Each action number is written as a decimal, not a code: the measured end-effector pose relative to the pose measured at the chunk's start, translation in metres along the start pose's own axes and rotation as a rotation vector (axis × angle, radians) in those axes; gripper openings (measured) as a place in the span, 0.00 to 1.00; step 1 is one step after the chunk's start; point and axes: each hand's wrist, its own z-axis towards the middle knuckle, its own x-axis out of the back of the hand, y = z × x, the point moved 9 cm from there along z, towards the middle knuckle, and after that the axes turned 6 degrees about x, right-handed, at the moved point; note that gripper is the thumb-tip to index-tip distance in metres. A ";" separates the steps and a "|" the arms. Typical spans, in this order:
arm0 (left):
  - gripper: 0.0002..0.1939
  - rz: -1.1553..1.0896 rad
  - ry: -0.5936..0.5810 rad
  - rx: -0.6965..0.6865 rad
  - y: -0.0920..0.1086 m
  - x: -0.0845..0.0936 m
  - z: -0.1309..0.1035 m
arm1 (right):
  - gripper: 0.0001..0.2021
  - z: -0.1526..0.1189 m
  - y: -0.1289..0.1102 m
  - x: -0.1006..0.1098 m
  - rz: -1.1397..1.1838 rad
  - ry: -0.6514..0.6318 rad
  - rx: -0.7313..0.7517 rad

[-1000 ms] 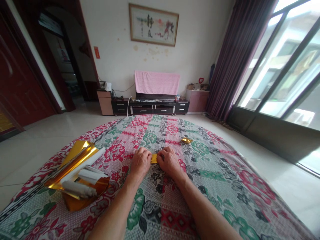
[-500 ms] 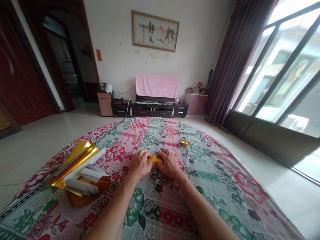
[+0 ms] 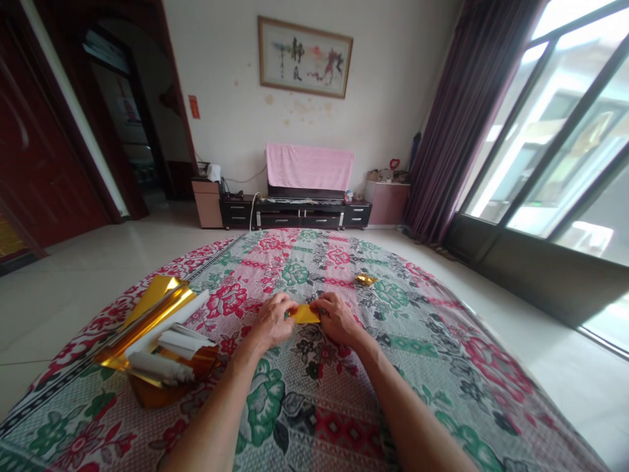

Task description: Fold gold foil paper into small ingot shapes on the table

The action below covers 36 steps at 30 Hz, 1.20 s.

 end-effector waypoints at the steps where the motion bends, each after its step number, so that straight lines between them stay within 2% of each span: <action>1: 0.16 0.004 -0.002 0.013 -0.001 0.000 0.000 | 0.17 0.000 0.000 0.000 -0.002 -0.001 -0.002; 5: 0.15 0.025 0.008 0.033 0.002 0.000 0.001 | 0.16 0.000 -0.005 0.001 -0.008 0.003 -0.014; 9: 0.06 0.050 0.074 0.044 0.009 0.005 0.000 | 0.09 -0.005 -0.013 0.007 -0.042 0.070 -0.029; 11: 0.05 0.064 0.103 0.040 0.011 0.007 -0.001 | 0.09 -0.007 -0.016 0.008 -0.062 0.082 -0.026; 17: 0.13 0.016 0.004 0.013 0.000 0.000 0.002 | 0.11 -0.005 -0.010 0.004 -0.008 0.021 0.020; 20: 0.16 -0.004 -0.038 0.022 -0.006 -0.002 0.004 | 0.17 -0.007 -0.014 0.012 0.061 0.076 0.092; 23: 0.16 -0.016 -0.029 0.037 -0.008 -0.001 0.005 | 0.22 -0.013 -0.028 0.023 0.113 0.156 0.209; 29: 0.17 -0.017 -0.037 0.032 -0.005 0.000 0.005 | 0.13 -0.015 -0.038 0.011 0.056 0.024 0.282; 36: 0.19 -0.018 -0.052 0.010 -0.003 0.002 0.004 | 0.10 -0.013 -0.038 0.012 0.035 0.016 0.311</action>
